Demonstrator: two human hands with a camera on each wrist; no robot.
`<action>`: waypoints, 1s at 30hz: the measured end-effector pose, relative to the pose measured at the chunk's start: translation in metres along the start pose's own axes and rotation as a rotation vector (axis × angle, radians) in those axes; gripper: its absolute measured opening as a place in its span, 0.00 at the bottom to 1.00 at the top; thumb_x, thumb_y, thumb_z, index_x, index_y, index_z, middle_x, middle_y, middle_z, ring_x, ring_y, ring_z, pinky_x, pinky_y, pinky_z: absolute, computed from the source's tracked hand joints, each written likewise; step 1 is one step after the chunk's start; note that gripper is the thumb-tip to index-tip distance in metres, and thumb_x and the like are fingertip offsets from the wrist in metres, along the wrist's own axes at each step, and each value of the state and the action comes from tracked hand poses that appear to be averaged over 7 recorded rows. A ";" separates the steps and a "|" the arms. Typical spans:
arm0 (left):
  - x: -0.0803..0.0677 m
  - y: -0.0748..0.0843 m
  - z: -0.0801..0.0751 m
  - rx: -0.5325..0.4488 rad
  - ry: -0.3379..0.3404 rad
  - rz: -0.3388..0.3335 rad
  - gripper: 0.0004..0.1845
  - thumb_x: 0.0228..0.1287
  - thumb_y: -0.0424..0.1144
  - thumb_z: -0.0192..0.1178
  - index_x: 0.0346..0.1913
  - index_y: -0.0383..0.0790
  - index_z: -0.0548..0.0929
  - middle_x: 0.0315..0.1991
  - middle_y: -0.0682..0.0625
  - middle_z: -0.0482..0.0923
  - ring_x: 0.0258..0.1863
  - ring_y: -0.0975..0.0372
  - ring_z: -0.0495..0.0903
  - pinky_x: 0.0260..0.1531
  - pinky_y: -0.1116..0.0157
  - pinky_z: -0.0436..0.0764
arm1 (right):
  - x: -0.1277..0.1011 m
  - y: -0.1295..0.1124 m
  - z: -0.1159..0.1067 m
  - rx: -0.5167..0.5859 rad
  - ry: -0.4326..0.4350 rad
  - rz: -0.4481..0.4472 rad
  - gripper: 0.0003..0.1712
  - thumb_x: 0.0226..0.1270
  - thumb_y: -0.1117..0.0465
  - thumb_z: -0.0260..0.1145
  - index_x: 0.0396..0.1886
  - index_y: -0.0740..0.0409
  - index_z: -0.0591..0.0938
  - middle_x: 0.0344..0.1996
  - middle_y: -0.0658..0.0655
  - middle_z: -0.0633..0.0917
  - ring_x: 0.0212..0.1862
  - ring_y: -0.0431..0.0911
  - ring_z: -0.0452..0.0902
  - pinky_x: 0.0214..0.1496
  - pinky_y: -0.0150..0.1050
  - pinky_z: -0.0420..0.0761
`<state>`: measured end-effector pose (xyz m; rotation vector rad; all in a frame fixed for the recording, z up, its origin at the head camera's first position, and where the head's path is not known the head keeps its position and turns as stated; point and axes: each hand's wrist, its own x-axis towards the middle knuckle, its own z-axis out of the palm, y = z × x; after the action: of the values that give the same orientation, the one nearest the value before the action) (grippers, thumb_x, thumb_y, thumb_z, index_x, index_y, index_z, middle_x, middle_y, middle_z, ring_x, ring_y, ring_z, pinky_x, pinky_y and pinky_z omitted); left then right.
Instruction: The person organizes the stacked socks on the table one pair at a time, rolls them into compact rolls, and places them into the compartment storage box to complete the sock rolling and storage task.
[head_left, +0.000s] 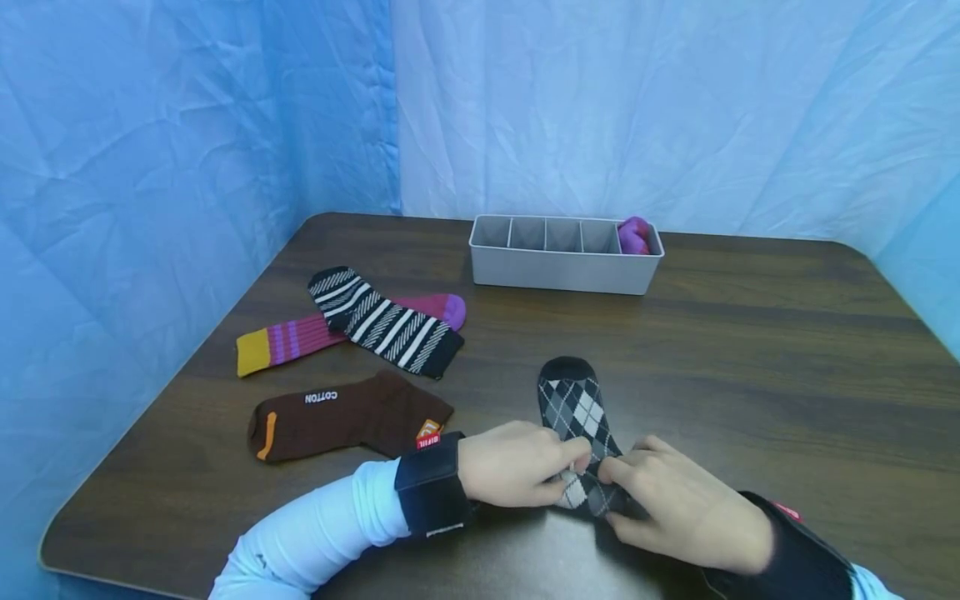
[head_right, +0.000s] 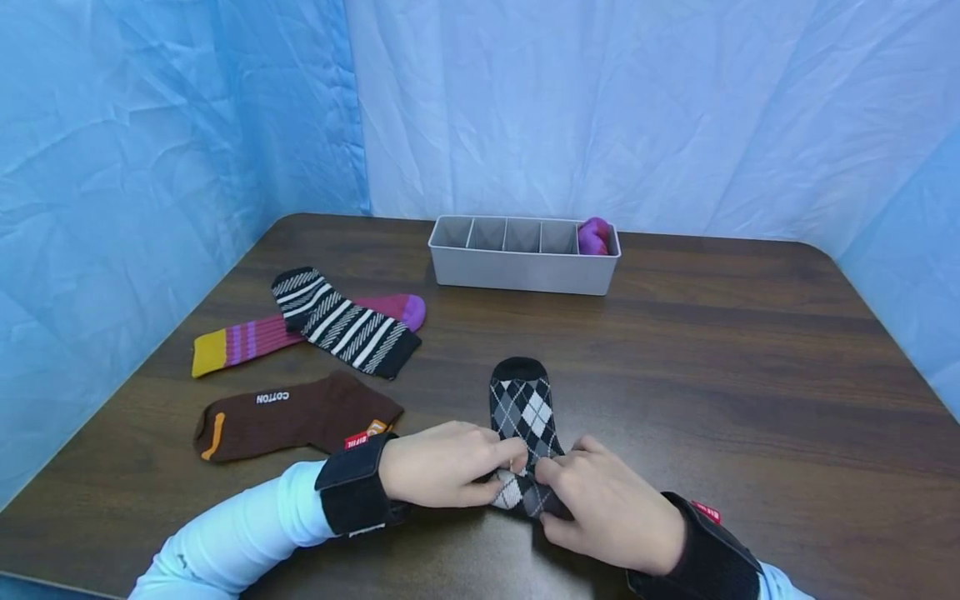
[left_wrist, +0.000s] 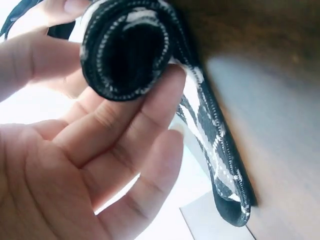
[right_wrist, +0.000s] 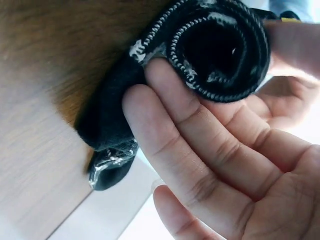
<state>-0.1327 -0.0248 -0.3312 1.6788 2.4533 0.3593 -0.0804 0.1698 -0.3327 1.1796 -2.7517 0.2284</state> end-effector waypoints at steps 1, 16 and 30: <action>0.000 0.000 0.001 0.003 0.007 -0.002 0.06 0.51 0.37 0.52 0.34 0.47 0.68 0.16 0.61 0.65 0.15 0.74 0.64 0.15 0.80 0.61 | 0.000 0.000 0.000 0.013 -0.004 -0.002 0.11 0.41 0.55 0.65 0.26 0.49 0.74 0.19 0.38 0.74 0.24 0.30 0.66 0.40 0.36 0.66; -0.001 0.011 0.004 0.299 0.162 0.047 0.08 0.52 0.48 0.55 0.34 0.51 0.77 0.31 0.60 0.72 0.33 0.70 0.71 0.30 0.75 0.68 | 0.000 0.003 -0.001 0.032 -0.123 0.020 0.04 0.53 0.61 0.58 0.30 0.48 0.74 0.21 0.37 0.70 0.26 0.30 0.63 0.37 0.37 0.66; 0.000 0.009 0.004 0.215 0.185 0.022 0.10 0.50 0.38 0.55 0.38 0.48 0.73 0.31 0.60 0.77 0.31 0.70 0.74 0.30 0.75 0.70 | 0.002 0.005 -0.002 0.002 0.017 0.008 0.12 0.48 0.59 0.63 0.31 0.50 0.68 0.16 0.35 0.68 0.21 0.27 0.59 0.35 0.36 0.67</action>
<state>-0.1231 -0.0215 -0.3328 1.8316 2.6937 0.2725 -0.0854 0.1724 -0.3312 1.1625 -2.7424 0.2402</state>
